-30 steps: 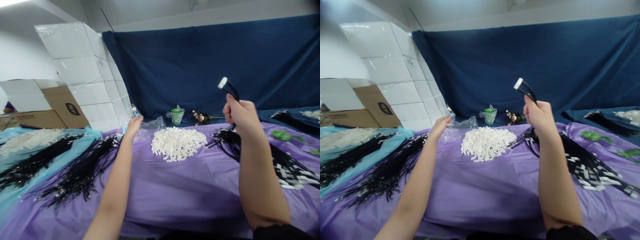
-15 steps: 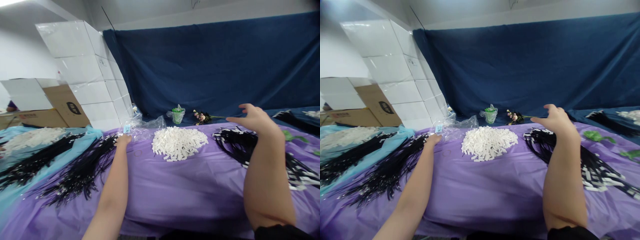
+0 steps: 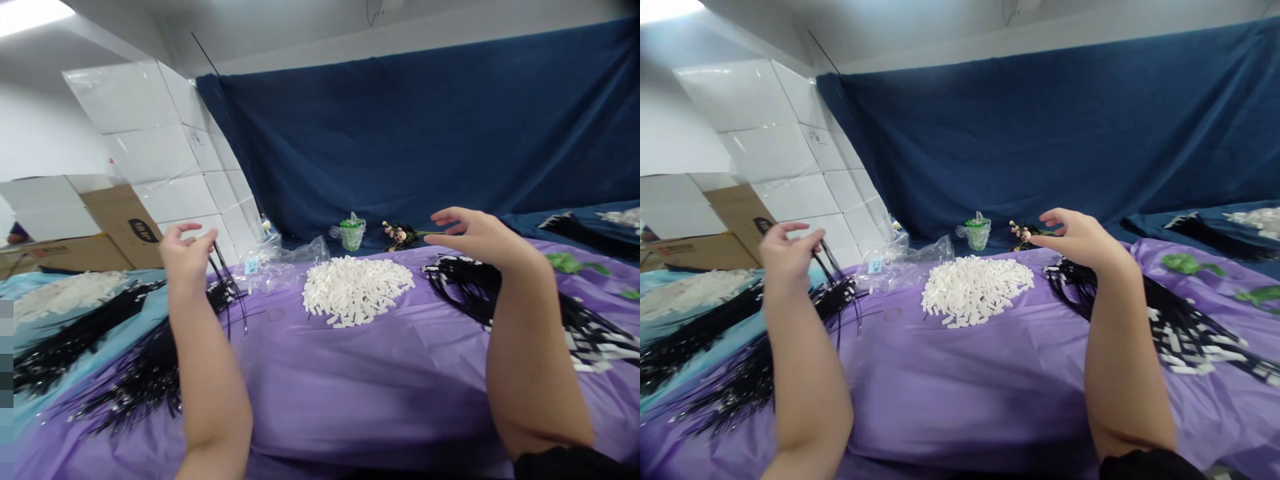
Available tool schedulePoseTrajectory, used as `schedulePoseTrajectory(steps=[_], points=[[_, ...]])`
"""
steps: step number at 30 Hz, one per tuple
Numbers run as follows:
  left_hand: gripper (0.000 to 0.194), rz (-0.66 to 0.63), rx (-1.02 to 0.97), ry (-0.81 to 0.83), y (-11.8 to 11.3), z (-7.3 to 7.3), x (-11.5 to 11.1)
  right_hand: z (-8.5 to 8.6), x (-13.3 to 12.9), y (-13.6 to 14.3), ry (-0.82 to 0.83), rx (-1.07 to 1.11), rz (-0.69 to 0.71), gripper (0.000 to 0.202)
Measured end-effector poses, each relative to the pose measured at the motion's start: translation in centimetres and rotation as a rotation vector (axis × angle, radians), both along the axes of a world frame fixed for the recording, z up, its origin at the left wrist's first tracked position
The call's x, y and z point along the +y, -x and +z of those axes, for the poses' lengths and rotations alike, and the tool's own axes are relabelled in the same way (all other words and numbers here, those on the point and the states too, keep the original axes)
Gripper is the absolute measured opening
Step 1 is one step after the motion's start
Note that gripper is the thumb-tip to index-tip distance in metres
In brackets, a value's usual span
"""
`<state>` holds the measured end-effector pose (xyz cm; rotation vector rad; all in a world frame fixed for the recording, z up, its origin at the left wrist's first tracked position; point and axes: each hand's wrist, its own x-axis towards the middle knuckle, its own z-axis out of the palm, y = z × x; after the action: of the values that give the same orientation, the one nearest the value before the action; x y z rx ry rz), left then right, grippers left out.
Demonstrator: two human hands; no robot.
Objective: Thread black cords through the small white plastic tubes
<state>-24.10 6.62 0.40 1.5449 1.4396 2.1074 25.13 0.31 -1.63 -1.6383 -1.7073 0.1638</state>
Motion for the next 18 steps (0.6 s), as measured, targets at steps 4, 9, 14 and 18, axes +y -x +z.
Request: schedulePoseTrajectory(steps=[4,9,14,18], points=[[0.008,-0.164,-0.136,-0.119,-4.2,2.3,-5.4,0.0,0.2,0.2,0.042,0.014,0.074,0.053],[0.010,-0.684,-0.089,-0.186,-11.2,2.3,-10.7,0.0,0.3,0.9,0.116,0.019,0.285,0.043],[0.014,-0.983,-0.157,-0.099,-16.1,1.8,-10.4,-0.2,0.9,1.8,0.162,0.017,0.450,0.039],[0.013,-1.071,-0.196,0.024,-17.8,2.4,-9.6,-1.5,3.3,3.4,0.272,-0.062,0.538,0.031]])
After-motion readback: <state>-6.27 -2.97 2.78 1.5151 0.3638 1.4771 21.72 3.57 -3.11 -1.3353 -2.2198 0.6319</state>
